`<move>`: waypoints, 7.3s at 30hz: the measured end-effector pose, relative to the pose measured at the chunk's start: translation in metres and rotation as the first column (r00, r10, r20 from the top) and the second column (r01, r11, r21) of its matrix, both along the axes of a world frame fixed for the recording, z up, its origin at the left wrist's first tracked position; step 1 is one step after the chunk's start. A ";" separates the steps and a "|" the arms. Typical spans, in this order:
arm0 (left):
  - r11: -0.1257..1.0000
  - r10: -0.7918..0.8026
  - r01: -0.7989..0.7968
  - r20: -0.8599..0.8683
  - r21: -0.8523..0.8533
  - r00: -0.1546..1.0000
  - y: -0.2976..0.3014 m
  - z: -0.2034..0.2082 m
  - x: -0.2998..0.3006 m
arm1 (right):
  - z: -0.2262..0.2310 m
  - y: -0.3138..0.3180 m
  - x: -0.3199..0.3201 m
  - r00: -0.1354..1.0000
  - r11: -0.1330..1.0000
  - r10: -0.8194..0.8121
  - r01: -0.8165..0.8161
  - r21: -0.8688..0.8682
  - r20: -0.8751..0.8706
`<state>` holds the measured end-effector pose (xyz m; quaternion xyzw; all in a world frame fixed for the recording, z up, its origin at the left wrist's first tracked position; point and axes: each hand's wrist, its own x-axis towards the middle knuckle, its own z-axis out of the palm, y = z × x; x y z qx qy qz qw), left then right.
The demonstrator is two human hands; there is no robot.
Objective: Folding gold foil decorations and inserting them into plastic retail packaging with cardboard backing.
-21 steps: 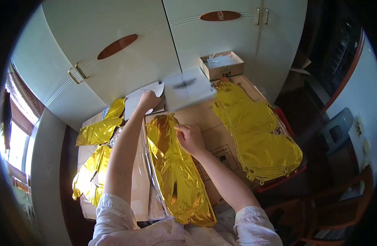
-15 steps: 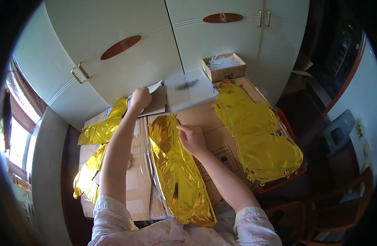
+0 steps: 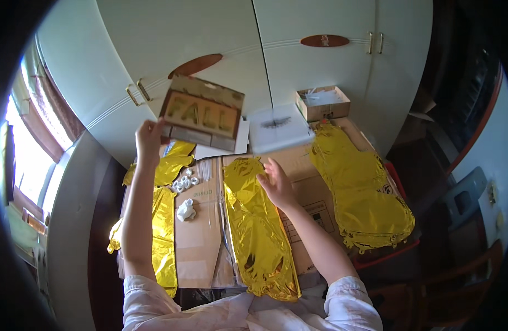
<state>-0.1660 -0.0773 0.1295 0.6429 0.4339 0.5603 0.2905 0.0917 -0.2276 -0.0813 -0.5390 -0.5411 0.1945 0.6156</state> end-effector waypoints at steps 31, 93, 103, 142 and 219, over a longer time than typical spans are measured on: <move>0.236 -0.465 0.961 0.885 0.143 -0.018 -0.238 -0.098 0.010 | 0.172 -0.153 -0.079 0.735 0.878 0.303 -0.463 0.122 0.607; 0.598 0.695 0.339 -0.680 0.727 0.233 -0.009 -0.098 0.068 | 0.183 -0.205 0.054 0.441 0.354 -0.872 0.265 0.897 0.213; 0.968 0.034 0.219 -0.928 0.124 0.371 0.006 -0.152 0.112 | 0.131 -0.181 0.047 0.857 0.621 -0.497 0.459 0.636 -0.133; 0.719 -0.105 0.666 -0.916 0.198 0.386 -0.181 -0.173 -0.026 | -0.006 -0.057 0.020 0.938 0.966 0.004 0.087 -0.245 0.346; 0.536 -0.329 0.841 -0.934 -0.066 0.137 -0.130 -0.185 0.085 | 0.050 -0.179 -0.003 0.674 0.940 0.242 -0.342 0.004 0.698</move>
